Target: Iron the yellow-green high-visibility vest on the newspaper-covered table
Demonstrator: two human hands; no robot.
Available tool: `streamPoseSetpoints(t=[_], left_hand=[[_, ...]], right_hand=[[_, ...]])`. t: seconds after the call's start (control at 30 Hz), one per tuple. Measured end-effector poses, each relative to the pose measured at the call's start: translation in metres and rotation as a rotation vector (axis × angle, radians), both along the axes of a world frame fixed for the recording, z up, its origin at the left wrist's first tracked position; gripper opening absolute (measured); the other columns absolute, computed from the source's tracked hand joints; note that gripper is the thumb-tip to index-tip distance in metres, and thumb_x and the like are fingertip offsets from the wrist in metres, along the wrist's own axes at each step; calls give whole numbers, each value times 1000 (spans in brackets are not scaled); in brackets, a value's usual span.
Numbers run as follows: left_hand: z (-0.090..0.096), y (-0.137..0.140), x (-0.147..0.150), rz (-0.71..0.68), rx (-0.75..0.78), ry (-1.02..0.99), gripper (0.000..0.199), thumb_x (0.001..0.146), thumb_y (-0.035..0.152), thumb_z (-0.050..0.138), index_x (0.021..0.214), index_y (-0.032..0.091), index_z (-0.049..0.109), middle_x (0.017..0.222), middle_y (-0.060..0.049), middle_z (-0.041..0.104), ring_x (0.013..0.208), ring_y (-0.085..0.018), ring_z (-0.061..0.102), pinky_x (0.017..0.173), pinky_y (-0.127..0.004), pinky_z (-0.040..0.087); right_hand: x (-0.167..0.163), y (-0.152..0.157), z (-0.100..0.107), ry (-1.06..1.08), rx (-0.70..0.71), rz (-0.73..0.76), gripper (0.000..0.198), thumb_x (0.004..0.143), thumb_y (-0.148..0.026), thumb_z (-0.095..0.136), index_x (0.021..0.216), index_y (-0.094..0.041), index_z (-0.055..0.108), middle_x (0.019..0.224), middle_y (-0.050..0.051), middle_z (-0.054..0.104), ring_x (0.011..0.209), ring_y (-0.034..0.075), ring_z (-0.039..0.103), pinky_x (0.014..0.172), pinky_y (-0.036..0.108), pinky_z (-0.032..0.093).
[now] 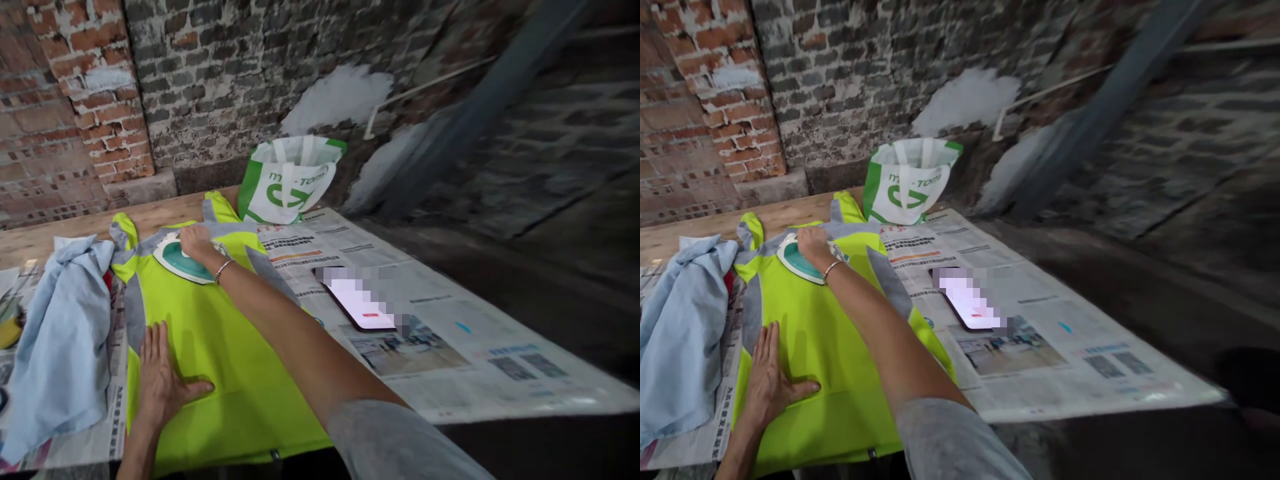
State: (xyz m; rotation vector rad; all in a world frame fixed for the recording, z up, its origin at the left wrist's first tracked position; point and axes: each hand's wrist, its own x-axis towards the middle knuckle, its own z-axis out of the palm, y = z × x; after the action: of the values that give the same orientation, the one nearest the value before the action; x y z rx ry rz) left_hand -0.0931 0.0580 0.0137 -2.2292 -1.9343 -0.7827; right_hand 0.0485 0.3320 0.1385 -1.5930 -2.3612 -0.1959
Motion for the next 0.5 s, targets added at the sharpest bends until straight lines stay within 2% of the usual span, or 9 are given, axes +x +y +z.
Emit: streamPoseSetpoints(t=[0.17,0.27,0.4,0.5], left_hand=[[-1,5,-6,-12,25,-72,142,60,66,88,163,13,6,162,-28,35,152,-47,31,117,-66,38],[-2,7,-9,-11,48,-127,137,65,66,85,163,13,6,161,-30,36,150,-46,35,116,-65,39],[-2,8,-11,-8,41,-154,136,64,67,86,162,10,11,161,-31,35,151,-48,33,116,-65,38],[-3,9,-11,-2,35,-128,135,63,68,85,161,9,13,160,-30,38,150,-48,34,116,-65,38]], right_hand=[[13,-38,14,-5,-63,25,30,96,-14,45,111,-10,71,102,19,73,95,26,67,80,32,48],[26,-82,22,-38,-160,51,29,93,-14,51,109,-12,75,104,21,75,100,27,71,79,31,51],[46,-145,28,-82,-253,99,35,94,-12,47,113,-13,76,109,22,76,108,31,72,84,35,53],[55,-172,28,-77,-275,97,36,96,-11,44,112,-13,76,109,23,76,107,31,72,83,37,54]])
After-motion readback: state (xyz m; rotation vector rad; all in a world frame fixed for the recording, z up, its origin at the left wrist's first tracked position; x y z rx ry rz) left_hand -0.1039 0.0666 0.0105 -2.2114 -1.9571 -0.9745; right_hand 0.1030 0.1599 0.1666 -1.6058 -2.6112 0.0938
